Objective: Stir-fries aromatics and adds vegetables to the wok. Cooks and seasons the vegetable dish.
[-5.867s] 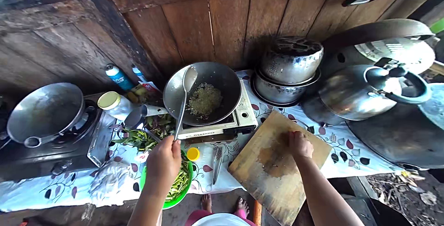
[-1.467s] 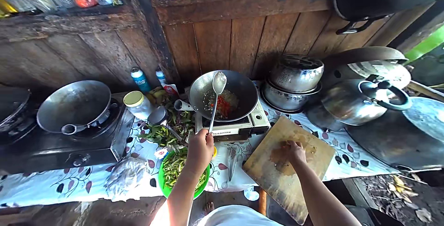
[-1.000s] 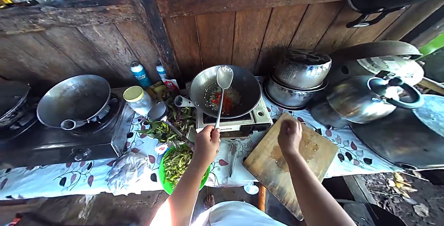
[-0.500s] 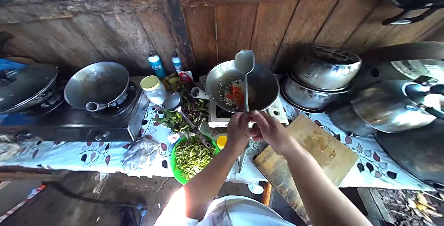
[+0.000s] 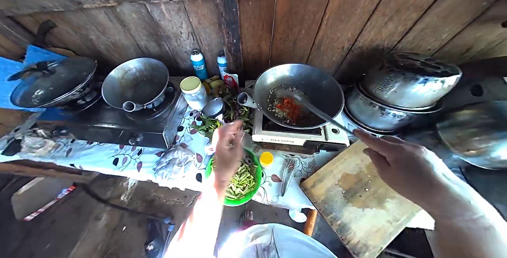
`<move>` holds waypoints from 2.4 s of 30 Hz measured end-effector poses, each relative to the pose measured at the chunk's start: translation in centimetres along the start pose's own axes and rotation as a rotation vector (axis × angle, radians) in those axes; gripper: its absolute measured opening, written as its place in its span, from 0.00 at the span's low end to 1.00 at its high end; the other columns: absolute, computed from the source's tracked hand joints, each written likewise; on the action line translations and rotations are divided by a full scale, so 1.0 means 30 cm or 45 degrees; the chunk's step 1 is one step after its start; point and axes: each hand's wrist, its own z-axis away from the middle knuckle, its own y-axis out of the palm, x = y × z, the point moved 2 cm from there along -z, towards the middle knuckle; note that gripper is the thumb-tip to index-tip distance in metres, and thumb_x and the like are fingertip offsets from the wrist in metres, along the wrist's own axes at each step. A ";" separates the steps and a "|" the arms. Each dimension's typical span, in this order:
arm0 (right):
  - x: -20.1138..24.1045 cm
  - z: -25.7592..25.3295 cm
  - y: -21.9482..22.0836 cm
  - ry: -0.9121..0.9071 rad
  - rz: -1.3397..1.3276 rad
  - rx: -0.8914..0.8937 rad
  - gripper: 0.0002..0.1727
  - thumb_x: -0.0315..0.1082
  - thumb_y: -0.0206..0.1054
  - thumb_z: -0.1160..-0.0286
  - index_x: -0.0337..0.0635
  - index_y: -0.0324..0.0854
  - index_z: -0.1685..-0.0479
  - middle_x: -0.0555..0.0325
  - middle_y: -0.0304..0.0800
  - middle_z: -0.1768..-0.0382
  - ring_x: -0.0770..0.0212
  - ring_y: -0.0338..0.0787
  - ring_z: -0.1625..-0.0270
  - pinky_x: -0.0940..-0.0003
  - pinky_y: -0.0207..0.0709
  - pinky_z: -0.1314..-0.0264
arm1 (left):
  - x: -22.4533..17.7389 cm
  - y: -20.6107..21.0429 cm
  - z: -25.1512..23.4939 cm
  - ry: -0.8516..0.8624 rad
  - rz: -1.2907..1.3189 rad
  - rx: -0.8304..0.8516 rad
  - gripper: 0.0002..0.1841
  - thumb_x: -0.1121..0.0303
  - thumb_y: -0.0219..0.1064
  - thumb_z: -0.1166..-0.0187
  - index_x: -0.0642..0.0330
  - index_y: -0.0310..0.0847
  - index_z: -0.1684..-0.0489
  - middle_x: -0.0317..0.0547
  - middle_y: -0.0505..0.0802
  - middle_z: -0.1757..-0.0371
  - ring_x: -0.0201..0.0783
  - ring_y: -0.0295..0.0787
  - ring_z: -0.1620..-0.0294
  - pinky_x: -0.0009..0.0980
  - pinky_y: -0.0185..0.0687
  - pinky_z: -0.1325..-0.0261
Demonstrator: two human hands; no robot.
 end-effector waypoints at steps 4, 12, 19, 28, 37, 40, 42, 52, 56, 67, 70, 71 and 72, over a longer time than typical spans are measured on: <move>0.106 0.003 -0.028 0.143 0.394 0.349 0.25 0.23 0.62 0.18 0.51 0.84 0.24 0.31 0.91 0.55 0.28 0.92 0.59 0.34 0.82 0.65 | 0.384 -0.313 0.000 -0.699 -0.823 -0.108 0.29 0.66 0.65 0.17 0.67 0.70 0.17 0.72 0.78 0.22 0.64 0.72 0.17 0.58 0.63 0.15; 0.104 -0.215 0.102 0.565 0.265 0.553 0.27 0.30 0.54 0.09 0.52 0.69 0.12 0.33 0.84 0.36 0.32 0.86 0.36 0.36 0.80 0.41 | 0.745 -0.401 0.162 -1.089 -1.105 0.153 0.40 0.49 0.72 0.20 0.57 0.64 0.10 0.66 0.65 0.10 0.70 0.58 0.11 0.71 0.62 0.21; 0.010 -0.277 0.189 0.561 0.102 0.432 0.23 0.33 0.54 0.09 0.49 0.77 0.19 0.35 0.87 0.36 0.33 0.86 0.32 0.33 0.78 0.35 | 0.725 -0.527 0.130 -1.082 -0.945 0.076 0.21 0.60 0.61 0.11 0.73 0.84 0.38 0.73 0.88 0.36 0.68 0.82 0.27 0.66 0.70 0.24; 0.012 -0.023 -0.030 0.211 0.187 0.092 0.13 0.26 0.63 0.19 0.41 0.93 0.48 0.33 0.92 0.62 0.28 0.92 0.58 0.26 0.79 0.62 | 0.200 -0.526 -0.029 -0.311 0.145 -0.431 0.12 0.72 0.58 0.12 0.70 0.77 0.39 0.36 0.87 0.61 0.21 0.84 0.65 0.22 0.84 0.58; -0.028 -0.239 0.195 0.606 -0.168 0.141 0.16 0.29 0.58 0.13 0.38 0.87 0.36 0.29 0.92 0.48 0.25 0.90 0.42 0.23 0.77 0.42 | 0.029 0.077 -0.266 0.014 0.388 -0.078 0.13 0.69 0.61 0.19 0.69 0.78 0.46 0.59 0.75 0.18 0.40 0.76 0.21 0.37 0.76 0.23; -0.005 -0.178 0.134 0.524 -0.154 0.174 0.16 0.30 0.58 0.11 0.41 0.88 0.35 0.33 0.93 0.50 0.29 0.91 0.44 0.26 0.78 0.42 | 0.038 0.143 -0.300 0.188 0.153 0.006 0.13 0.68 0.61 0.15 0.73 0.73 0.47 0.69 0.69 0.14 0.49 0.66 0.12 0.43 0.66 0.15; 0.014 -0.101 0.066 0.371 -0.125 0.110 0.15 0.27 0.59 0.13 0.41 0.90 0.39 0.35 0.94 0.56 0.31 0.93 0.51 0.28 0.80 0.49 | 0.051 0.142 -0.310 0.308 0.025 0.001 0.13 0.69 0.65 0.19 0.75 0.74 0.52 0.73 0.71 0.16 0.55 0.68 0.13 0.45 0.67 0.17; -0.059 -0.184 0.181 0.614 -0.142 0.126 0.17 0.30 0.56 0.12 0.41 0.87 0.34 0.30 0.92 0.47 0.26 0.90 0.42 0.25 0.78 0.43 | 0.079 0.094 -0.372 0.159 0.319 -0.311 0.09 0.70 0.58 0.14 0.67 0.71 0.49 0.46 0.82 0.55 0.31 0.84 0.55 0.33 0.85 0.48; -0.051 -0.190 0.213 0.618 -0.183 0.191 0.18 0.30 0.55 0.11 0.43 0.86 0.32 0.33 0.92 0.46 0.29 0.90 0.40 0.27 0.79 0.41 | 0.117 0.140 -0.384 0.066 0.302 -0.208 0.11 0.69 0.58 0.13 0.70 0.73 0.47 0.51 0.83 0.51 0.34 0.82 0.53 0.34 0.82 0.45; -0.069 -0.260 0.229 0.618 -0.177 0.185 0.19 0.29 0.53 0.12 0.43 0.85 0.32 0.32 0.92 0.46 0.29 0.90 0.39 0.28 0.80 0.41 | 0.071 0.187 -0.390 0.096 -0.169 -0.170 0.42 0.66 0.82 0.34 0.73 0.62 0.20 0.71 0.83 0.30 0.56 0.84 0.30 0.49 0.77 0.25; -0.005 -0.182 0.165 0.497 -0.217 0.238 0.17 0.30 0.56 0.12 0.44 0.88 0.35 0.37 0.94 0.49 0.33 0.92 0.43 0.31 0.81 0.42 | 0.058 0.181 -0.392 0.056 -0.175 -0.096 0.42 0.68 0.81 0.31 0.71 0.60 0.19 0.71 0.84 0.32 0.57 0.87 0.33 0.51 0.79 0.27; 0.019 -0.148 0.124 0.461 -0.223 0.264 0.17 0.30 0.57 0.11 0.46 0.88 0.35 0.39 0.94 0.50 0.35 0.92 0.44 0.33 0.81 0.42 | 0.060 0.179 -0.392 0.060 -0.175 -0.095 0.41 0.68 0.81 0.30 0.71 0.60 0.19 0.71 0.84 0.32 0.57 0.87 0.33 0.51 0.79 0.27; 0.036 -0.118 0.089 0.423 -0.226 0.276 0.17 0.30 0.57 0.11 0.46 0.89 0.36 0.41 0.95 0.51 0.37 0.93 0.45 0.34 0.81 0.42 | 0.061 0.177 -0.391 0.070 -0.173 -0.101 0.41 0.68 0.81 0.31 0.71 0.61 0.19 0.71 0.85 0.32 0.57 0.87 0.33 0.51 0.79 0.28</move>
